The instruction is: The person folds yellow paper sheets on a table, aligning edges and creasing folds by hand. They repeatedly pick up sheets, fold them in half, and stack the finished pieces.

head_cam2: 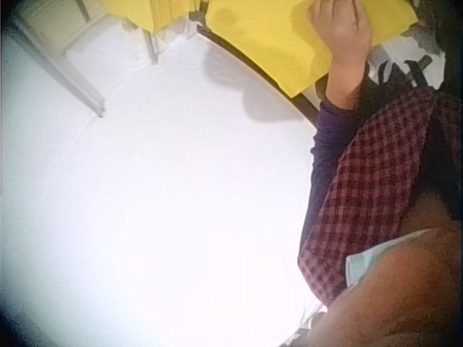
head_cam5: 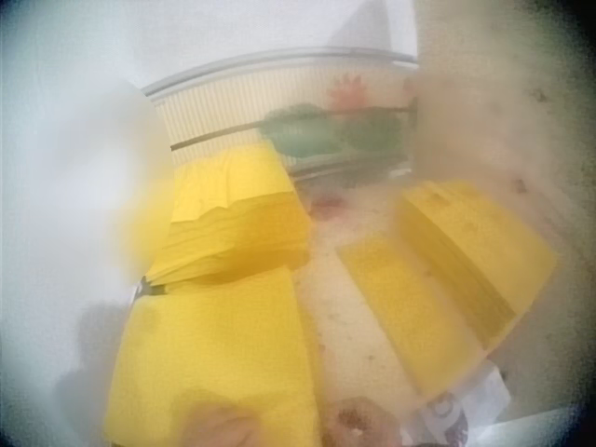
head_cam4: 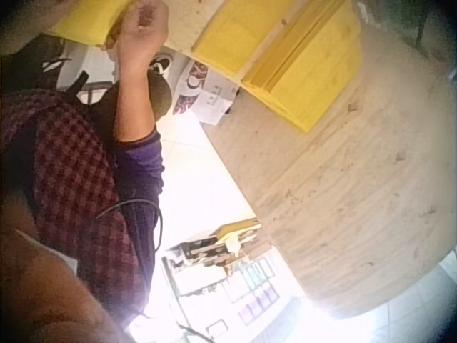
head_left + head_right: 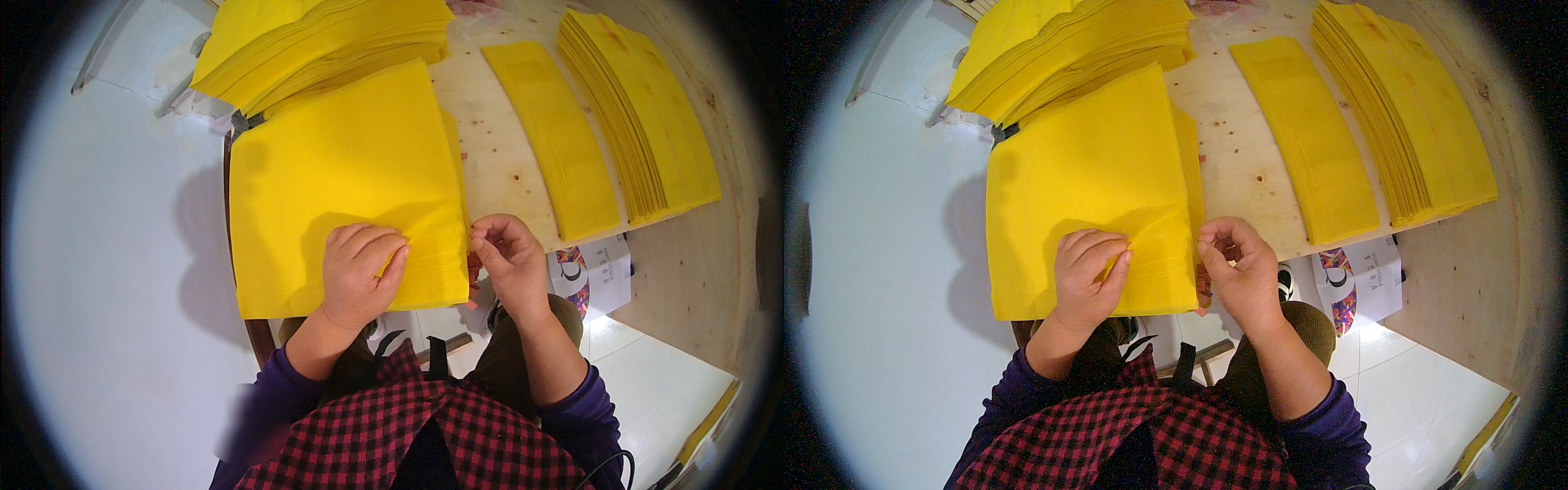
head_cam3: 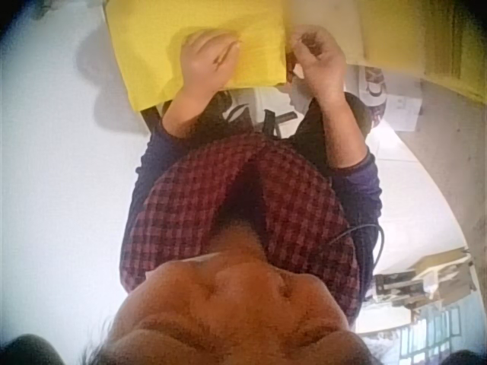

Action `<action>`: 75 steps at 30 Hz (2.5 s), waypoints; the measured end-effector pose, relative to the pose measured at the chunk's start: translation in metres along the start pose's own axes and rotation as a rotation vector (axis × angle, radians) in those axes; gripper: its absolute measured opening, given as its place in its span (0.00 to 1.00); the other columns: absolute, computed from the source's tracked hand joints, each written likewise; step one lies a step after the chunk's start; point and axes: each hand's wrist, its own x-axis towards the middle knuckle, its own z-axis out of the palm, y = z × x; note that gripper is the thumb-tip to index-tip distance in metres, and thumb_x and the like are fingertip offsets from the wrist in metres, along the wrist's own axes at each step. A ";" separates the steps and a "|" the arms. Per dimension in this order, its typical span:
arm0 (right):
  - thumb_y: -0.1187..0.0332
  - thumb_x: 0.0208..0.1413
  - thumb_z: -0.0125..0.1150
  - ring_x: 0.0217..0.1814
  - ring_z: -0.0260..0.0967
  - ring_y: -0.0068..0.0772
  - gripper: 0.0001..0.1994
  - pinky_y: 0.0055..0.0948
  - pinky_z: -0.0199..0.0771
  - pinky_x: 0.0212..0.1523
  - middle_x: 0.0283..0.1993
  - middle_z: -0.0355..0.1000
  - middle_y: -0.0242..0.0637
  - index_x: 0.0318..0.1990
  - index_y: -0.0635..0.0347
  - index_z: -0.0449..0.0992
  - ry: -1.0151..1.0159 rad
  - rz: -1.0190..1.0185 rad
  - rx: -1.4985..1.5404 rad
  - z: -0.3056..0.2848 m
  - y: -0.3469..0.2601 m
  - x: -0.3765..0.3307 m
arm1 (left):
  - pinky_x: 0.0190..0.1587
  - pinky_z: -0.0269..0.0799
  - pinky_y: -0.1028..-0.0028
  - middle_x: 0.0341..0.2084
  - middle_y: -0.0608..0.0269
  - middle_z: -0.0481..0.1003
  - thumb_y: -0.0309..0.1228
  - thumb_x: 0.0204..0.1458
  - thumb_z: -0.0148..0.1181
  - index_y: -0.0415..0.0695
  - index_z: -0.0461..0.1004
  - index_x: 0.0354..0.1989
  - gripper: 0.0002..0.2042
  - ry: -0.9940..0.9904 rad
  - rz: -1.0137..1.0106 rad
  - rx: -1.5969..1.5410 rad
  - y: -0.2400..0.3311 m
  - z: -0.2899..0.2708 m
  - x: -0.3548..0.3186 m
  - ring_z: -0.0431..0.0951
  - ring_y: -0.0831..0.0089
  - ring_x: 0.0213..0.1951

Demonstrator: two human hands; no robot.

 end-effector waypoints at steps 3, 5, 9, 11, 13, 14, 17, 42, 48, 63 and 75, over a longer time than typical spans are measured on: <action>0.79 0.56 0.58 0.25 0.66 0.16 0.09 0.18 0.69 0.23 0.32 0.70 0.30 0.43 0.63 0.70 -0.028 0.051 0.046 0.001 0.000 0.001 | 0.40 0.66 0.66 0.30 0.64 0.78 0.25 0.41 0.66 0.45 0.77 0.30 0.06 0.007 0.010 0.002 0.000 -0.001 0.001 0.76 0.64 0.33; 0.80 0.56 0.57 0.22 0.66 0.16 0.09 0.19 0.68 0.19 0.31 0.68 0.30 0.44 0.63 0.69 -0.052 0.104 0.090 0.003 -0.002 0.001 | 0.40 0.66 0.66 0.30 0.64 0.78 0.25 0.41 0.66 0.44 0.77 0.30 0.07 0.011 0.015 0.000 0.000 -0.001 0.001 0.76 0.64 0.33; 0.81 0.56 0.55 0.18 0.64 0.18 0.09 0.20 0.65 0.13 0.29 0.66 0.30 0.44 0.63 0.68 -0.064 0.128 0.136 0.007 -0.010 -0.001 | 0.40 0.66 0.67 0.30 0.64 0.78 0.25 0.41 0.66 0.44 0.77 0.30 0.07 0.016 0.021 -0.008 -0.001 -0.002 0.002 0.76 0.64 0.33; 0.81 0.56 0.55 0.17 0.64 0.18 0.08 0.20 0.64 0.11 0.29 0.66 0.30 0.42 0.63 0.68 -0.059 0.124 0.138 0.009 -0.014 -0.001 | 0.40 0.66 0.67 0.30 0.64 0.78 0.25 0.41 0.66 0.44 0.77 0.30 0.07 0.016 0.024 -0.011 -0.001 -0.002 0.002 0.76 0.64 0.33; 0.81 0.56 0.55 0.18 0.64 0.17 0.07 0.20 0.64 0.11 0.27 0.66 0.29 0.41 0.63 0.67 -0.058 0.125 0.137 0.010 -0.018 -0.002 | 0.40 0.65 0.67 0.30 0.64 0.78 0.25 0.41 0.65 0.44 0.76 0.30 0.07 0.015 0.025 -0.010 -0.002 -0.003 0.002 0.76 0.64 0.33; 0.81 0.56 0.55 0.17 0.63 0.17 0.06 0.20 0.63 0.10 0.27 0.65 0.29 0.40 0.62 0.67 -0.059 0.129 0.126 0.010 -0.020 -0.003 | 0.39 0.65 0.67 0.30 0.64 0.78 0.25 0.41 0.65 0.44 0.76 0.30 0.07 0.017 0.025 -0.011 -0.001 -0.003 0.002 0.76 0.64 0.33; 0.80 0.56 0.55 0.17 0.62 0.15 0.06 0.19 0.62 0.10 0.25 0.64 0.28 0.37 0.61 0.66 -0.059 0.122 0.085 0.012 -0.023 -0.004 | 0.39 0.65 0.67 0.30 0.65 0.78 0.25 0.41 0.65 0.45 0.76 0.30 0.06 0.016 0.024 -0.010 -0.001 -0.005 0.002 0.76 0.64 0.33; 0.82 0.51 0.57 0.26 0.60 0.09 0.10 0.12 0.62 0.27 0.30 0.65 0.24 0.39 0.61 0.67 -0.041 0.153 -0.111 0.016 -0.032 -0.016 | 0.44 0.63 0.64 0.37 0.65 0.78 0.27 0.39 0.66 0.46 0.78 0.33 0.10 -0.099 0.204 0.123 -0.005 -0.002 -0.009 0.75 0.65 0.40; 0.82 0.53 0.56 0.23 0.62 0.11 0.10 0.15 0.63 0.19 0.28 0.66 0.26 0.40 0.60 0.67 -0.043 0.121 -0.077 0.017 -0.027 -0.016 | 0.45 0.62 0.65 0.37 0.65 0.76 0.29 0.41 0.63 0.45 0.77 0.33 0.09 -0.100 0.233 0.159 -0.006 0.000 -0.010 0.73 0.67 0.41; 0.61 0.61 0.49 0.59 0.61 0.34 0.20 0.34 0.61 0.57 0.59 0.64 0.42 0.57 0.61 0.67 -0.074 -0.265 -0.343 0.000 -0.011 -0.015 | 0.41 0.63 0.67 0.32 0.64 0.71 0.31 0.44 0.53 0.42 0.74 0.34 0.10 -0.119 0.239 0.115 -0.010 0.004 -0.021 0.71 0.67 0.38; 0.43 0.65 0.37 0.77 0.35 0.45 0.39 0.37 0.33 0.73 0.75 0.39 0.50 0.71 0.68 0.42 -0.193 -0.225 -0.346 0.025 -0.006 -0.009 | 0.46 0.66 0.64 0.39 0.60 0.74 0.35 0.44 0.65 0.44 0.76 0.39 0.13 0.092 0.057 0.068 -0.026 -0.047 -0.049 0.73 0.61 0.44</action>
